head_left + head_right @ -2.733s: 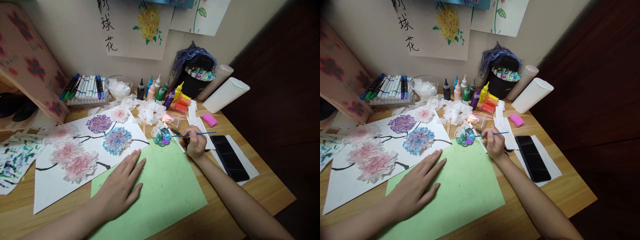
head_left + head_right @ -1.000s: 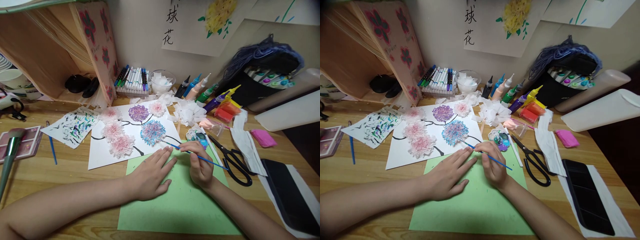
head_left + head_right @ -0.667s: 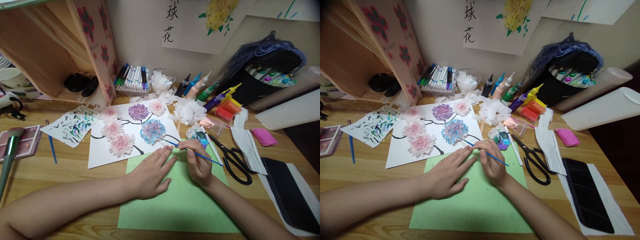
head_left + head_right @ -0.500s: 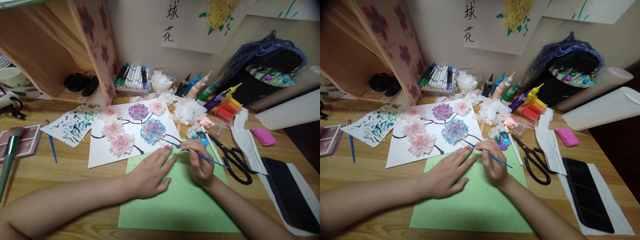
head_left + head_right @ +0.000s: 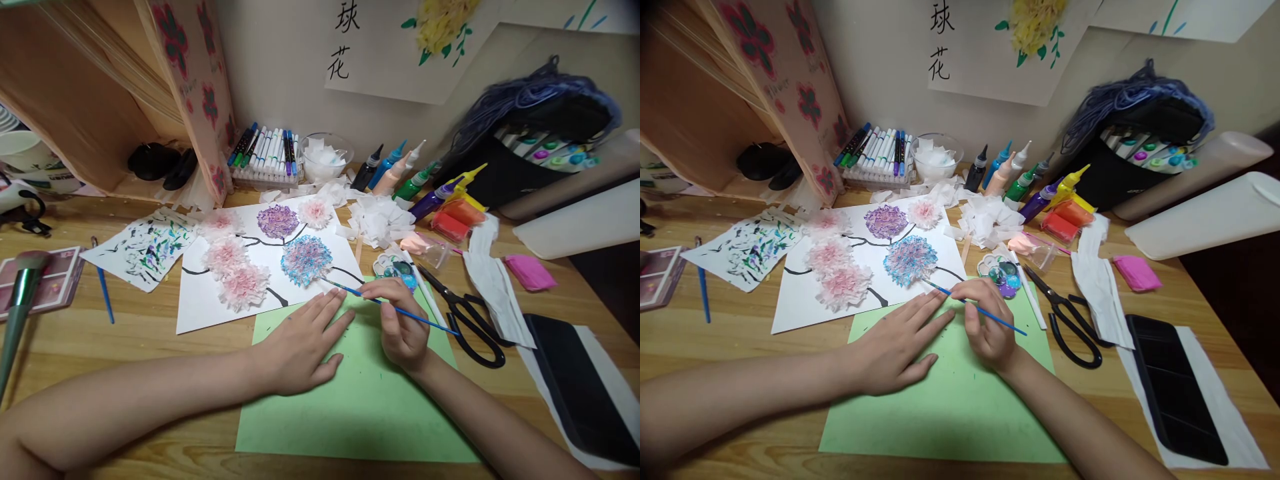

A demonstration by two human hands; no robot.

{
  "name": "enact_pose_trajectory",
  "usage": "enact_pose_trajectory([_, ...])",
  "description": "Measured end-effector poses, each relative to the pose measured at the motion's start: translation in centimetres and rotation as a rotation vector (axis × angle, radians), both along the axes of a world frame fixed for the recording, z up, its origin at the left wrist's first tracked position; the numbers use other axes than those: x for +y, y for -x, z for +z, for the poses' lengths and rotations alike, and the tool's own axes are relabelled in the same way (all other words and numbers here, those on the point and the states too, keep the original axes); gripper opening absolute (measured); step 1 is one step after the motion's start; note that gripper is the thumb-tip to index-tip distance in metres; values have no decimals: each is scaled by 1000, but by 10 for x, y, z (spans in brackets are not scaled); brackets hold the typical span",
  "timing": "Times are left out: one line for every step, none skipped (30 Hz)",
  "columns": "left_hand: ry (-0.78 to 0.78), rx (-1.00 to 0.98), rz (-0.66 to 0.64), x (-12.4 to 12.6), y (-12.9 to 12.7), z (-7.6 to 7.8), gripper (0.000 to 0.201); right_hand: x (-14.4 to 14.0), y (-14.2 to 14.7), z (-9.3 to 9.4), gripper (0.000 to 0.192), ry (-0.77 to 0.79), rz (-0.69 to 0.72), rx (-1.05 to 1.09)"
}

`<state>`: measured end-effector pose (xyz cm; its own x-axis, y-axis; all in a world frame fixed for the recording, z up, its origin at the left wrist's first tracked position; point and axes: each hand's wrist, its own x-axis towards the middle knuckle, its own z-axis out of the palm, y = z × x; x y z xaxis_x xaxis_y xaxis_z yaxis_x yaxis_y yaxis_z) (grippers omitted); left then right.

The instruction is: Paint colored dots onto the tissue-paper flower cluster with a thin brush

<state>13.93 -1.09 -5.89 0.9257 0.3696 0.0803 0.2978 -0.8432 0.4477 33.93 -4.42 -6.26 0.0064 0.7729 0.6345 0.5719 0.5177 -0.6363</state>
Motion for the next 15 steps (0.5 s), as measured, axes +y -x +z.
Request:
enact_pose_trajectory([-5,4,-2,0,0,0,60,0,0,0,22,9,3,-7])
enact_pose_trajectory([-11,10,-5,0,0,1,60,1,0,0,22,17,6,-13])
enact_pose_trajectory([-15,17,-9,0,0,2,60,1,0,0,22,23,5,-17])
enact_pose_trajectory([-16,26,-12,1,0,2,61,2,0,0,22,25,1,-18])
enact_pose_trajectory([-15,34,-15,1,-1,3,61,2,-1,0,22,24,-6,-17])
enact_pose_trajectory([-11,39,-17,1,0,3,61,2,-1,0,22,21,-15,-12])
enact_pose_trajectory([-5,39,-18,1,0,3,61,2,-2,-1,22,13,-26,-3])
enact_pose_trajectory([0,36,-17,1,0,3,61,1,-3,-1,22,4,-37,7])
enact_pose_trajectory([4,29,-16,1,0,3,60,1,-4,-1,22,-6,-45,18])
enact_pose_trajectory([7,20,-12,0,0,2,60,0,-5,-1,22,-16,-49,28])
enact_pose_trajectory([10,10,-8,0,0,1,59,0,-5,-1,22,-27,-47,32])
enact_pose_trajectory([13,0,-5,0,0,1,59,-1,-6,-1,22,-34,-41,29])
enact_pose_trajectory([16,-7,-3,0,0,0,59,-1,-5,-1,22,-37,-31,18])
enact_pose_trajectory([18,-8,0,0,0,0,59,-1,-5,0,22,-36,-20,3])
enact_pose_trajectory([18,-5,1,0,0,0,59,-1,-4,0,22,-31,-10,-12])
